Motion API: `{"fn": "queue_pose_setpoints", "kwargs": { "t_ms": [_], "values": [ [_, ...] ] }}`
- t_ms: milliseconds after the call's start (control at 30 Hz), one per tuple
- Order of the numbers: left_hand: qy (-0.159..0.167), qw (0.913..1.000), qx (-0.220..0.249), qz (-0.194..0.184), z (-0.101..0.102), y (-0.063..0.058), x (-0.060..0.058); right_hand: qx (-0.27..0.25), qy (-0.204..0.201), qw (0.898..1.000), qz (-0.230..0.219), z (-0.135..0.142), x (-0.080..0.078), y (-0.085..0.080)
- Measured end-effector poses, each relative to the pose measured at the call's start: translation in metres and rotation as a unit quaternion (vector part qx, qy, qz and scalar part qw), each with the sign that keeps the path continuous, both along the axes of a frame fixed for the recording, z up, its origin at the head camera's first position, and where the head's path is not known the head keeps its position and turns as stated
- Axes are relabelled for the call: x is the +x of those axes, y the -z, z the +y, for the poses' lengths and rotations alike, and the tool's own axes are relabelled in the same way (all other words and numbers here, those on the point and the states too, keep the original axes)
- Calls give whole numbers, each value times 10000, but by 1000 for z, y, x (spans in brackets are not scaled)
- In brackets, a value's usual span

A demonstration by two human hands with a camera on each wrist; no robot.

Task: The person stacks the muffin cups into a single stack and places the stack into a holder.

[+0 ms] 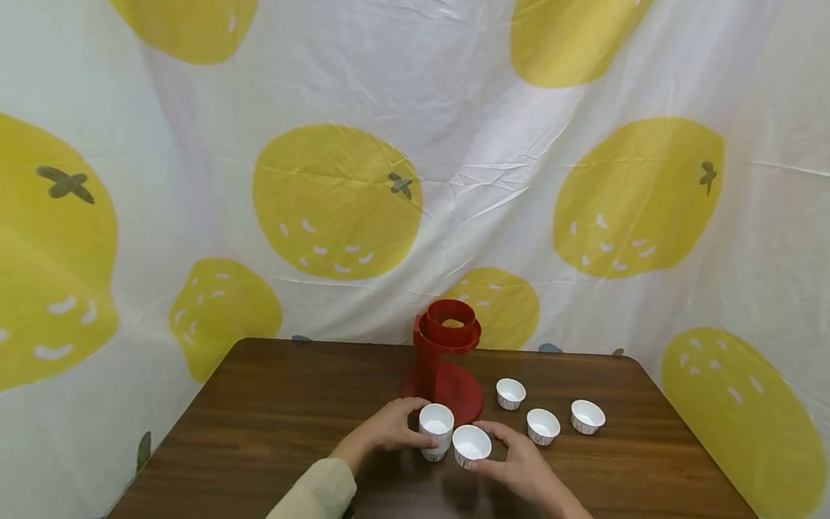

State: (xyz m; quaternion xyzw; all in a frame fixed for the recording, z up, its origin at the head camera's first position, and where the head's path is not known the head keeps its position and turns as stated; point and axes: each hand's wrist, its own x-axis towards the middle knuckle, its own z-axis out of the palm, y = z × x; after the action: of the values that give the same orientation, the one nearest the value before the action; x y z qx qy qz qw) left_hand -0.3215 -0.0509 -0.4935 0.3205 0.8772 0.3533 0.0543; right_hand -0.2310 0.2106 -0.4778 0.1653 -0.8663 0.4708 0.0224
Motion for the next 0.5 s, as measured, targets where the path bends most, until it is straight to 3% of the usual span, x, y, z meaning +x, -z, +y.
{"fn": "queue_pose_setpoints", "kwargs": {
  "t_ms": [333,500],
  "values": [
    [-147,9997,-62,-171,1,-1,0,-425,808,9957,-174,-8,-6,-12],
    [-156,9995,-83,-251,0,-1,0,-1071,975,9890,-288,-14,-11,-21]
  ]
}}
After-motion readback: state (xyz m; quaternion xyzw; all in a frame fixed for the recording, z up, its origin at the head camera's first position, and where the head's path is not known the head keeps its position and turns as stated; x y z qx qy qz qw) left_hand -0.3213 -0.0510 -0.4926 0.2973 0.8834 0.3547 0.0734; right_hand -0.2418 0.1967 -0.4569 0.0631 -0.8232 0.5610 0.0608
